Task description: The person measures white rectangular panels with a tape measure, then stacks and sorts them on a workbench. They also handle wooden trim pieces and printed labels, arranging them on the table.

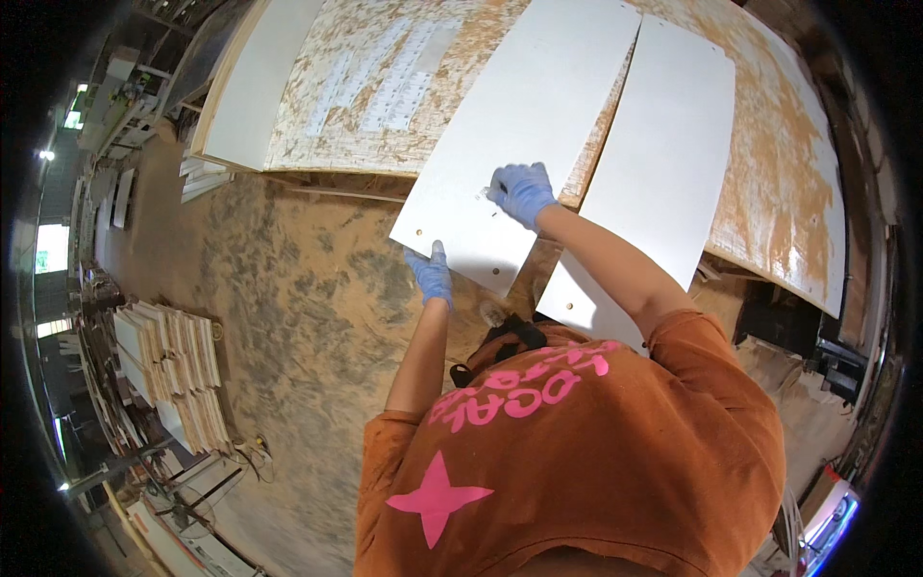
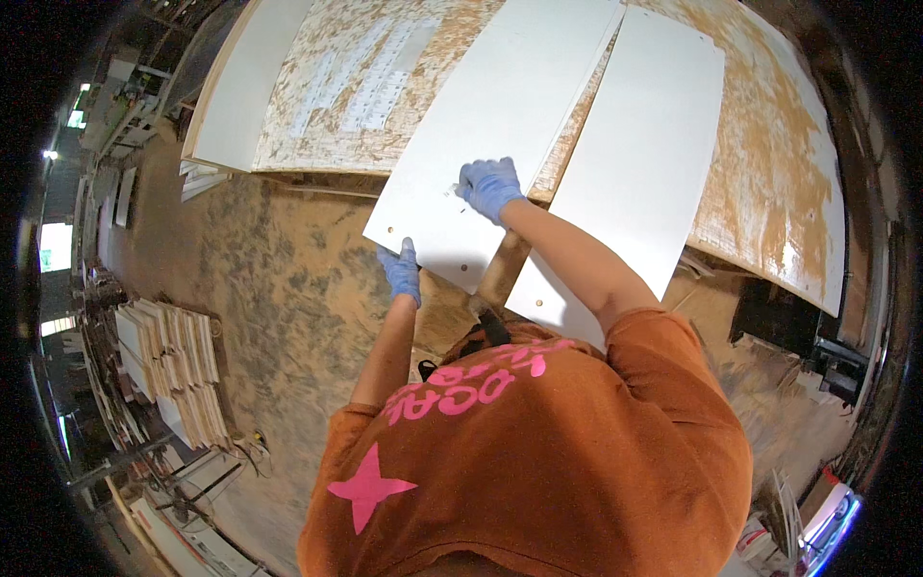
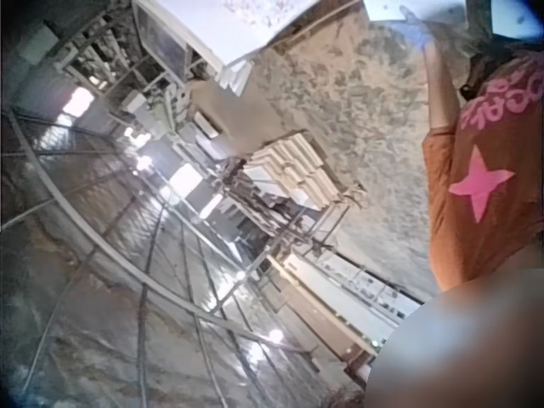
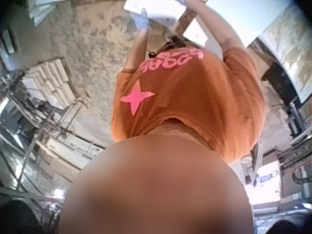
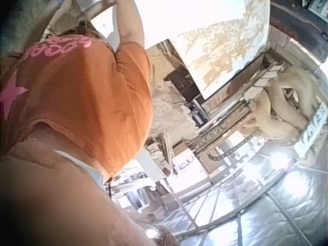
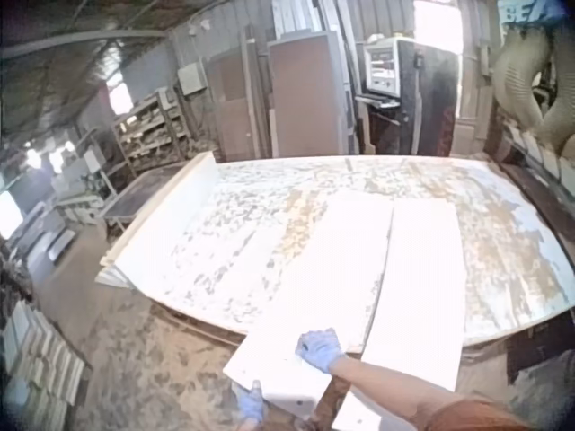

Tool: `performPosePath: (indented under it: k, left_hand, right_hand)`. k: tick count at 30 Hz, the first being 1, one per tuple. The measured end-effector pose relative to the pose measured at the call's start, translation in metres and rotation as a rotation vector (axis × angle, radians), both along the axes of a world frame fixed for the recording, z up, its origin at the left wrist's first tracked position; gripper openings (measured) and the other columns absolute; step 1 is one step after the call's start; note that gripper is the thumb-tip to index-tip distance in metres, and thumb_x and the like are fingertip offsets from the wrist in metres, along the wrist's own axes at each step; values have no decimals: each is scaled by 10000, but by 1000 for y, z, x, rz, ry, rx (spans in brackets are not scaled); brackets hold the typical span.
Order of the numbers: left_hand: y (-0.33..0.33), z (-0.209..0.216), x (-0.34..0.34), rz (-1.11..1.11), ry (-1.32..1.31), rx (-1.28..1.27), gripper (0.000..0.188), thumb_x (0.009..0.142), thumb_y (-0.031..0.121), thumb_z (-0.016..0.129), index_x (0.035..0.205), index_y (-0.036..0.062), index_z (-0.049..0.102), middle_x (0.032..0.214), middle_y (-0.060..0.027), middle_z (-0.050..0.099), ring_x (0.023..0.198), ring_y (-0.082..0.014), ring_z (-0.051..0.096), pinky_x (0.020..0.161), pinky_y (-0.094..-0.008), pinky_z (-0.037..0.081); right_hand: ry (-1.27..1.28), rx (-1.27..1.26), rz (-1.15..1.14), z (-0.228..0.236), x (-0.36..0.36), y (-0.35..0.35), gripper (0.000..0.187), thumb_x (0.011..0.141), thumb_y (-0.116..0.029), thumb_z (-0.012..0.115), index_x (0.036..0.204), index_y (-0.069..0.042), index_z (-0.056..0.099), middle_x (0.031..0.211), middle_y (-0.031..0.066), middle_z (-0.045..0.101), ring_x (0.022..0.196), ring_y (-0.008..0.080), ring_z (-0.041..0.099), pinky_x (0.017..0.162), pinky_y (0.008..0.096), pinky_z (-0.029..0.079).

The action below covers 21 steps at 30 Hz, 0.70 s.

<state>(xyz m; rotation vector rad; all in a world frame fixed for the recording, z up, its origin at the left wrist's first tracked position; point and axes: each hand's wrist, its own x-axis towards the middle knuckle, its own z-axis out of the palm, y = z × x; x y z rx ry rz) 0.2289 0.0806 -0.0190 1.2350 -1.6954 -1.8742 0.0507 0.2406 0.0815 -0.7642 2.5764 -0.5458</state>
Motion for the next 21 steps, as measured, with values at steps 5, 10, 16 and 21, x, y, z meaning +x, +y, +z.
performPosePath:
  k: [5, 10, 16, 21]
  left_hand:
    - [-2, -8, 1, 3, 2, -25, 827, 941, 138, 625, 1538, 17, 66, 1462, -236, 392, 1285, -294, 472, 1048, -351, 407]
    - [7, 6, -3, -11, 88, 49, 822, 943, 109, 613, 1534, -4, 53, 1485, -242, 367, 1334, -302, 432, 1107, -355, 344]
    - [10, 5, 11, -88, -151, -708, 759, 931, 228, 644, 1490, -48, 212, 1435, -262, 420, 1304, -336, 467, 1111, -408, 358]
    - [55, 45, 24, -967, 5, -907, 642, 919, 287, 659, 1402, -45, 395, 1312, -253, 530, 1240, -339, 517, 1128, -414, 342]
  right_hand:
    - [328, -114, -155, -9, -10, -6, 265, 881, -289, 629, 1089, -131, 671, 1036, 73, 693, 999, 252, 642, 915, 425, 406]
    - [893, -224, 441, -52, 27, 19, 336, 981, -321, 478, 1208, -122, 626, 1187, 64, 661, 1094, 250, 603, 971, 419, 390]
    - [176, -138, 398, 17, 74, 120, 240, 924, -290, 520, 852, -164, 712, 921, 35, 716, 867, 222, 652, 977, 421, 400]
    - [428, -533, -623, 13, 102, 231, 434, 789, 19, 656, 1213, 0, 565, 1162, 151, 614, 1031, 254, 659, 923, 373, 516]
